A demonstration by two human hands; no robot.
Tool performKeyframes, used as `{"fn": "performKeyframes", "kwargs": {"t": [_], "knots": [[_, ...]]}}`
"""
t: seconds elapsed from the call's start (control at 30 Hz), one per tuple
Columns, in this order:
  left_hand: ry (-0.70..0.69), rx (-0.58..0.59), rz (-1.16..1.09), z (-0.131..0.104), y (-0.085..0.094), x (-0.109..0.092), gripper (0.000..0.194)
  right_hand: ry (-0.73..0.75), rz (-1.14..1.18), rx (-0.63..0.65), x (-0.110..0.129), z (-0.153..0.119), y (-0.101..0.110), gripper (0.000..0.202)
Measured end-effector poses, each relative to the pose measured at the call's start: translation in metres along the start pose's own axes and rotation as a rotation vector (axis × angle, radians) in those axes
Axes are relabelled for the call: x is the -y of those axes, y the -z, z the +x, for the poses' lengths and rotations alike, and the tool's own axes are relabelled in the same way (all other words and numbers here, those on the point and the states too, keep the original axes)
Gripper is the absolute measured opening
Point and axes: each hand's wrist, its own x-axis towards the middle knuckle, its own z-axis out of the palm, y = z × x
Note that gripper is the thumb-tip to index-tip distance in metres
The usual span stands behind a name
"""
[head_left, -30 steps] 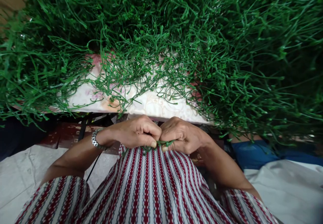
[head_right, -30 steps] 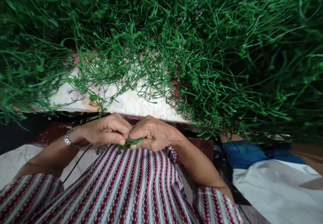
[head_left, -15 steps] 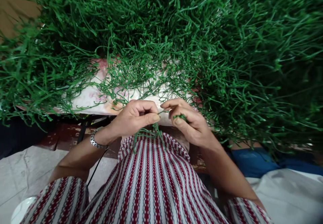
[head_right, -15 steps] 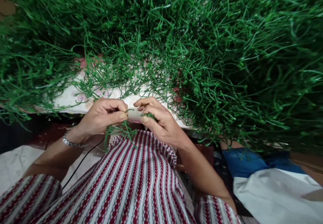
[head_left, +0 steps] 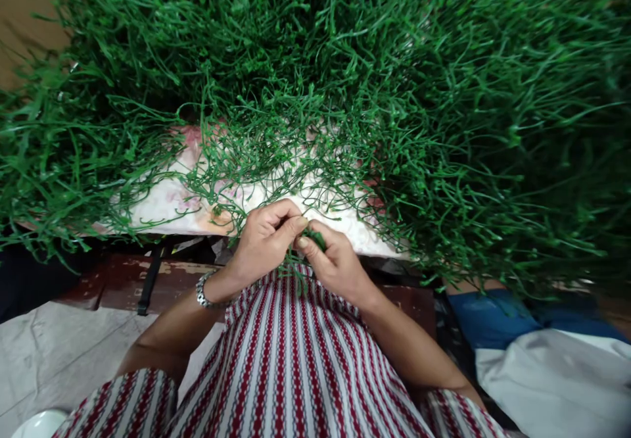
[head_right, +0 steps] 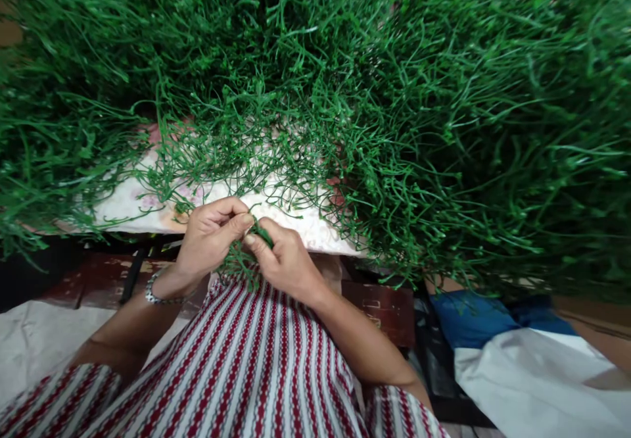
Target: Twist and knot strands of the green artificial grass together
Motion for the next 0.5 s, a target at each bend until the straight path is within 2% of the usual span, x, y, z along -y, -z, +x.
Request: {"fn": "performKeyframes", "kwargs": {"t": [0.1, 0.2, 0.23, 0.3, 0.37, 0.43, 0.5], "knots": [[-0.018, -0.144, -0.084, 0.002, -0.003, -0.002, 0.019, 0.174, -0.241, -0.064, 0.007, -0.008, -0.007, 0.02], [-0.146, -0.376, -0.151, 0.008, -0.003, -0.012, 0.016, 0.5, -0.425, -0.078, 0.012, -0.016, -0.004, 0.018], [-0.168, -0.373, -0.116, 0.01, -0.002, -0.016, 0.016, 0.564, -0.481, -0.097, 0.015, -0.019, 0.003, 0.018], [-0.128, -0.177, 0.026, 0.012, 0.0, -0.021, 0.017, 0.585, -0.61, -0.187, 0.025, -0.023, 0.028, 0.015], [-0.064, -0.019, 0.118, 0.012, 0.003, -0.022, 0.019, 0.544, -0.792, -0.332, 0.041, -0.029, 0.065, 0.007], [-0.018, -0.005, 0.128, 0.011, 0.006, -0.02, 0.019, 0.506, -1.03, -0.518, 0.061, -0.035, 0.11, 0.005], [0.012, -0.017, 0.132, 0.008, 0.009, -0.017, 0.019, 0.369, -1.313, -0.748, 0.077, -0.037, 0.157, 0.004]]}}
